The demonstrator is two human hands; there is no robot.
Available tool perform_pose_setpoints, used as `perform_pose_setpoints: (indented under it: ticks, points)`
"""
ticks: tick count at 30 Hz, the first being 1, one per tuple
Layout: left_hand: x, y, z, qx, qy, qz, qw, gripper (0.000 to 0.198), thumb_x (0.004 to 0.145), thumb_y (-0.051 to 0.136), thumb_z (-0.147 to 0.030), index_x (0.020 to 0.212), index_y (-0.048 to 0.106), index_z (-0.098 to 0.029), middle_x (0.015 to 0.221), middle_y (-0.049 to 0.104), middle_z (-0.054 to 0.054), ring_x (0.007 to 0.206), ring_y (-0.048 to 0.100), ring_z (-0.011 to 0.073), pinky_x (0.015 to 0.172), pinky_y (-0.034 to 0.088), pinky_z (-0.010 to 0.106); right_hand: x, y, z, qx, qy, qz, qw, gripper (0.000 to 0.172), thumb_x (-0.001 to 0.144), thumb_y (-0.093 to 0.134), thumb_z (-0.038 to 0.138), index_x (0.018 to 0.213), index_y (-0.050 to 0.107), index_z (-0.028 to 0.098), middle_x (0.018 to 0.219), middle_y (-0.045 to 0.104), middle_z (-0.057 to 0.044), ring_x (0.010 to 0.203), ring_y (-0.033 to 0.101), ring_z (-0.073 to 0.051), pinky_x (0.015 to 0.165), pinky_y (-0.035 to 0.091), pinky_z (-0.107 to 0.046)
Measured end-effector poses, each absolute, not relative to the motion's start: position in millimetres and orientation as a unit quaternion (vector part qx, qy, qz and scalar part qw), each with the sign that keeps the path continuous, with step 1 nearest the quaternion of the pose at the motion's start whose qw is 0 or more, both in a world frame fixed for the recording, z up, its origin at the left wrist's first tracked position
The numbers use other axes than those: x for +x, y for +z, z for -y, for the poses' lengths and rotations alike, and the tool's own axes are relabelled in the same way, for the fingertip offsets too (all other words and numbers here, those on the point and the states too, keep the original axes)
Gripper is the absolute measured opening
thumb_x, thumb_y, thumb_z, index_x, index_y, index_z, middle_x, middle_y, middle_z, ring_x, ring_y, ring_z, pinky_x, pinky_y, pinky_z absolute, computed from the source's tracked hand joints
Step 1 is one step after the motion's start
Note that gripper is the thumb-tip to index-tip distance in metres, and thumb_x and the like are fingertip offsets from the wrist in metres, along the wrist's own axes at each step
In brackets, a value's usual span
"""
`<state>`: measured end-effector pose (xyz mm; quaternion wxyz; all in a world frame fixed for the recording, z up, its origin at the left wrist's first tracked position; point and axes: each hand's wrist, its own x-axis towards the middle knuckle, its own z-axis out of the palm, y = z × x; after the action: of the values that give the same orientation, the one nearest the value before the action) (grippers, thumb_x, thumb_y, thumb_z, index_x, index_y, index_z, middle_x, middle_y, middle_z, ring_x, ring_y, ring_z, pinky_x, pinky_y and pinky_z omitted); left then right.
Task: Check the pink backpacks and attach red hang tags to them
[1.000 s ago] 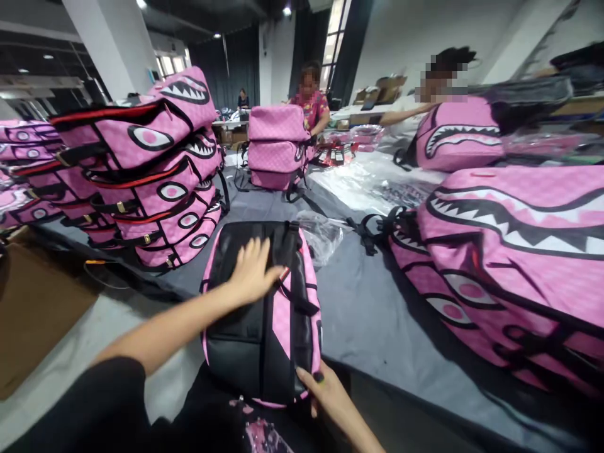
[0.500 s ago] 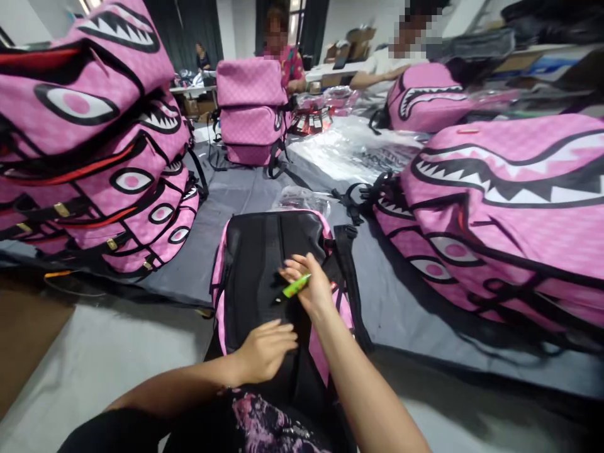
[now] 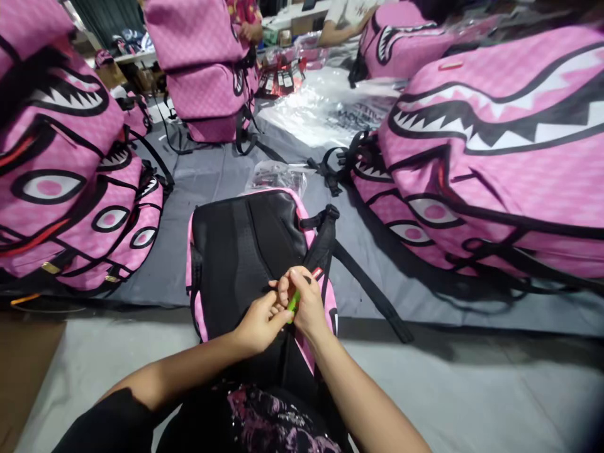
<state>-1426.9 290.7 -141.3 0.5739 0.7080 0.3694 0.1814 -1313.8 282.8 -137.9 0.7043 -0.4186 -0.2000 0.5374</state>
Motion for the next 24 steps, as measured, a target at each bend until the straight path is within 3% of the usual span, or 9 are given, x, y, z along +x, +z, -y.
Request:
perform_pose_setpoints:
  ticks: [2, 4, 6, 8, 12, 15, 19, 21, 24]
  points:
    - [-1425.8, -142.9, -290.5, 0.724, 0.188, -0.366, 0.554, 0.022, 0.085, 0.055, -0.024, 0.105, 0.054, -0.016, 0.093, 0.065, 0.004, 0.084, 0.064, 0.0158, 0.073, 0.054, 0.028, -1310.3, -140.3, -282.7, -0.418, 0.523, 0.193, 0.717, 0.026, 0.084, 0.066, 0.044, 0.078, 0.054, 0.022, 0.059, 0.058, 0.006, 0.053, 0.057, -0.012, 0.090, 0.055, -0.040]
    - [-1427.1, -136.9, -296.9, 0.748, 0.196, -0.386, 0.504, 0.021, 0.085, 0.053, -0.027, 0.104, 0.055, -0.017, 0.089, 0.065, 0.004, 0.077, 0.063, 0.0158, 0.068, 0.054, 0.029, -1307.6, -142.1, -283.3, -0.413, 0.520, 0.246, 0.706, 0.020, 0.084, 0.066, 0.041, 0.085, 0.061, 0.021, 0.082, 0.070, -0.001, 0.075, 0.066, -0.016, 0.093, 0.053, -0.040]
    - [-1429.7, -122.1, -311.1, 0.789, 0.173, -0.384, 0.446, 0.018, 0.087, 0.051, -0.029, 0.100, 0.058, -0.018, 0.086, 0.066, 0.003, 0.070, 0.062, 0.0150, 0.064, 0.053, 0.029, -1303.2, -144.2, -282.6, -0.417, 0.512, 0.343, 0.668, 0.021, 0.085, 0.063, 0.040, 0.093, 0.066, 0.021, 0.108, 0.070, -0.006, 0.101, 0.065, -0.021, 0.097, 0.050, -0.040]
    - [-1429.8, -101.9, -332.5, 0.851, 0.141, -0.346, 0.369, 0.019, 0.090, 0.051, -0.031, 0.100, 0.062, -0.019, 0.089, 0.068, 0.003, 0.074, 0.063, 0.0147, 0.070, 0.052, 0.029, -1296.2, -148.7, -279.6, -0.454, 0.442, 0.425, 0.646, 0.026, 0.089, 0.057, 0.042, 0.098, 0.068, 0.020, 0.117, 0.067, -0.009, 0.112, 0.061, -0.024, 0.099, 0.048, -0.042]
    - [-1405.4, -76.3, -385.3, 0.948, 0.177, -0.239, 0.114, 0.032, 0.097, 0.044, -0.037, 0.111, 0.063, -0.015, 0.110, 0.066, 0.009, 0.107, 0.059, 0.0213, 0.093, 0.048, 0.038, -1283.5, -166.4, -270.2, -0.537, 0.270, 0.474, 0.643, 0.039, 0.093, 0.045, 0.049, 0.110, 0.064, 0.020, 0.088, 0.066, -0.006, 0.078, 0.064, -0.021, 0.072, 0.053, -0.036]
    - [-1370.5, -82.3, -423.4, 0.987, 0.111, -0.111, -0.025, 0.043, 0.097, 0.041, -0.049, 0.109, 0.063, -0.014, 0.112, 0.065, 0.012, 0.116, 0.053, 0.0265, 0.105, 0.038, 0.048, -1282.1, -182.3, -264.6, -0.576, 0.218, 0.477, 0.627, 0.039, 0.091, 0.048, 0.050, 0.114, 0.059, 0.021, 0.088, 0.065, -0.005, 0.073, 0.064, -0.020, 0.068, 0.052, -0.036]
    - [-1347.4, -81.6, -475.6, 0.993, 0.009, -0.048, -0.106, 0.060, 0.095, 0.033, -0.063, 0.091, 0.067, -0.013, 0.084, 0.066, 0.007, 0.093, 0.056, 0.0198, 0.110, 0.030, 0.050, -1279.5, -198.0, -256.5, -0.623, 0.165, 0.408, 0.646, 0.039, 0.090, 0.053, 0.046, 0.119, 0.050, 0.020, 0.088, 0.064, -0.004, 0.074, 0.064, -0.020, 0.070, 0.052, -0.036]
    - [-1353.2, -69.1, -501.6, 0.991, 0.011, -0.059, -0.119, 0.064, 0.096, 0.029, -0.063, 0.089, 0.066, -0.012, 0.081, 0.064, 0.007, 0.094, 0.053, 0.0177, 0.113, 0.023, 0.051, -1274.0, -199.5, -252.9, -0.632, 0.157, 0.391, 0.651, 0.039, 0.089, 0.055, 0.045, 0.118, 0.049, 0.020, 0.084, 0.063, -0.003, 0.069, 0.063, -0.018, 0.066, 0.051, -0.034]
    - [-1369.6, -52.2, -520.5, 0.983, 0.049, -0.103, -0.142, 0.060, 0.094, 0.033, -0.064, 0.089, 0.067, -0.014, 0.085, 0.063, 0.006, 0.108, 0.050, 0.0222, 0.117, 0.010, 0.058, -1263.3, -190.9, -255.5, -0.638, 0.172, 0.352, 0.663, 0.031, 0.090, 0.056, 0.044, 0.109, 0.055, 0.019, 0.076, 0.063, -0.001, 0.057, 0.060, -0.015, 0.055, 0.047, -0.029]
